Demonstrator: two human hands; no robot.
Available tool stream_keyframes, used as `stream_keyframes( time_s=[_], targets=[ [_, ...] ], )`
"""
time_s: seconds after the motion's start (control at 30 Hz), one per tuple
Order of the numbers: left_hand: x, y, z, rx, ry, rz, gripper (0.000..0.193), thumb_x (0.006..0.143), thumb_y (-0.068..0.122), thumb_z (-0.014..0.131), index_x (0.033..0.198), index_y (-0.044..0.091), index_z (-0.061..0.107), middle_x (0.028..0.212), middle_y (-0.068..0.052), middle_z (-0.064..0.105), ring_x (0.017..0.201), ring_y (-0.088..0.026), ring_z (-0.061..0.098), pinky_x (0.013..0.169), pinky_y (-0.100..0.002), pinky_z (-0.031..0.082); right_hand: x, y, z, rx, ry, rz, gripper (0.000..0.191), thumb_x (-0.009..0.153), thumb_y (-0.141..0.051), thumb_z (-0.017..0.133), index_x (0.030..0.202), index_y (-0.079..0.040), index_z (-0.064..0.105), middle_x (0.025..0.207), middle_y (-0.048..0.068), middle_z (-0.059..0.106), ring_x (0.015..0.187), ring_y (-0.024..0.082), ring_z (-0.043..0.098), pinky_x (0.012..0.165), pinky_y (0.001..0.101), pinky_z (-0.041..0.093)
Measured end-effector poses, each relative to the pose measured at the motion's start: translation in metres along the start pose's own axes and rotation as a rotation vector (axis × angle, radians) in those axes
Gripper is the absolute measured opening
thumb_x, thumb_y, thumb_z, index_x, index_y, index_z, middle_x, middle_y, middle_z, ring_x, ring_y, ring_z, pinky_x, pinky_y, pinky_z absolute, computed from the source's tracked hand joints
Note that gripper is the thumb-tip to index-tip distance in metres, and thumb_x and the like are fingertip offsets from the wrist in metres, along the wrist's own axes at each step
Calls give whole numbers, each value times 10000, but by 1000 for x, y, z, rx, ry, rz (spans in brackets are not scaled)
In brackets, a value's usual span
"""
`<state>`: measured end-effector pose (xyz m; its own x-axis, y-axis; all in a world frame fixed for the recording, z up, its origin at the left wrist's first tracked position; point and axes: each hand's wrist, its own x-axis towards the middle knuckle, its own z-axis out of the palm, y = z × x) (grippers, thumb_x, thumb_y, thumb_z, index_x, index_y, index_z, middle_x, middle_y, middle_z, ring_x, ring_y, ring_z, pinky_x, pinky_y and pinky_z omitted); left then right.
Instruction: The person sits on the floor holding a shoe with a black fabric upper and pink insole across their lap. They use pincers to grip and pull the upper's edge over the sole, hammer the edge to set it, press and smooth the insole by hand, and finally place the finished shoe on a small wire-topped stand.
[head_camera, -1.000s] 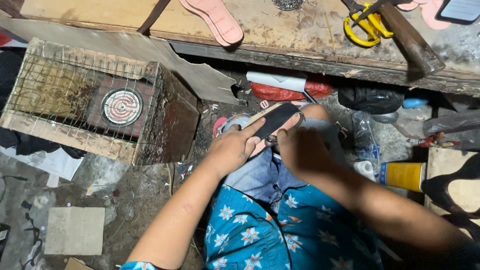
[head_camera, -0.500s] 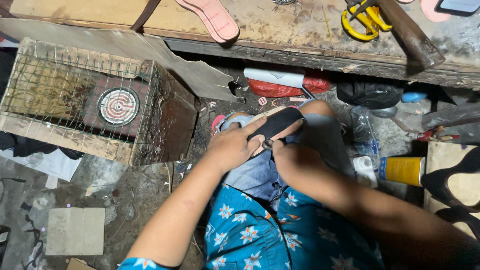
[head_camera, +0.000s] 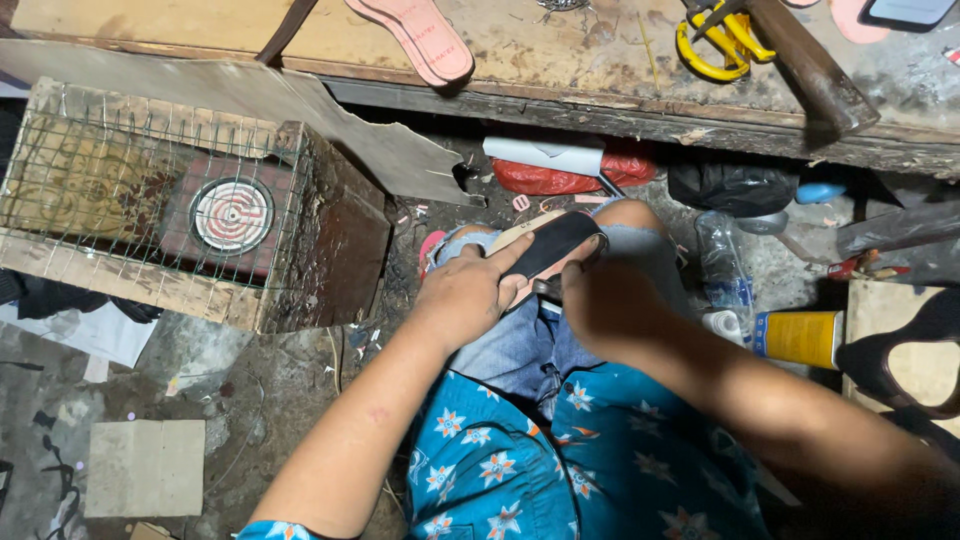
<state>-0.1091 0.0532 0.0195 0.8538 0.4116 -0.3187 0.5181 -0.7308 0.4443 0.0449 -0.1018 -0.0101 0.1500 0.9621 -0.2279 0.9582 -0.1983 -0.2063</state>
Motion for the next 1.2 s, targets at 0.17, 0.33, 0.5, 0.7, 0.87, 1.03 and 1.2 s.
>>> stream_keyframes(
  time_s=[0.17, 0.33, 0.5, 0.7, 0.87, 1.03, 1.2],
  targets=[
    [-1, 1, -1, -10, 15, 4, 600, 944, 407, 580, 1524, 392, 431, 1061, -244, 628, 932, -425, 663, 859, -501, 529, 4, -6, -1, -134, 86, -70, 322, 799, -114, 564, 986, 144, 614, 663, 212, 681, 561, 343, 696, 540, 511, 550],
    [-2, 2, -2, -13, 12, -6, 594, 947, 405, 563, 1526, 401, 430, 1061, -241, 628, 927, -429, 664, 858, -502, 527, 1, 3, 5, 44, 204, -95, 243, 830, -115, 554, 943, 87, 626, 668, 215, 675, 560, 375, 681, 530, 528, 536],
    [-1, 5, -2, -15, -14, -58, 560, 961, 450, 530, 1513, 429, 439, 1079, -232, 636, 951, -432, 665, 882, -506, 525, -7, -4, 12, 175, 50, 114, 172, 918, -114, 507, 947, -11, 642, 661, 228, 676, 584, 407, 684, 562, 561, 524],
    [14, 7, 1, 6, -16, -98, 558, 965, 484, 527, 1511, 420, 437, 1195, -280, 608, 1044, -467, 636, 923, -521, 505, -7, -17, 22, 73, 206, 113, 137, 892, -129, 528, 904, -12, 598, 757, 222, 692, 665, 401, 693, 566, 531, 552],
    [18, 0, 3, 6, -39, -46, 576, 961, 464, 526, 1526, 412, 425, 1189, -278, 619, 1069, -453, 637, 938, -517, 504, -4, -7, 37, 901, -331, 341, 297, 860, -162, 564, 1114, -9, 590, 866, 172, 753, 744, 293, 715, 657, 444, 579],
    [20, -1, 3, 32, -73, -39, 600, 954, 454, 540, 1535, 404, 402, 1203, -268, 613, 1064, -450, 637, 935, -522, 498, -7, -6, 49, 1431, -390, 504, 386, 819, -146, 619, 1182, -17, 640, 1033, 107, 746, 942, 185, 714, 748, 357, 569],
    [19, 5, 1, 47, -101, -7, 662, 931, 419, 585, 1556, 364, 376, 1181, -280, 609, 1045, -442, 643, 934, -497, 503, -7, 1, 43, 1674, -357, 655, 341, 799, -121, 606, 1136, -75, 639, 1058, 54, 708, 977, 177, 696, 745, 414, 570]
  ],
)
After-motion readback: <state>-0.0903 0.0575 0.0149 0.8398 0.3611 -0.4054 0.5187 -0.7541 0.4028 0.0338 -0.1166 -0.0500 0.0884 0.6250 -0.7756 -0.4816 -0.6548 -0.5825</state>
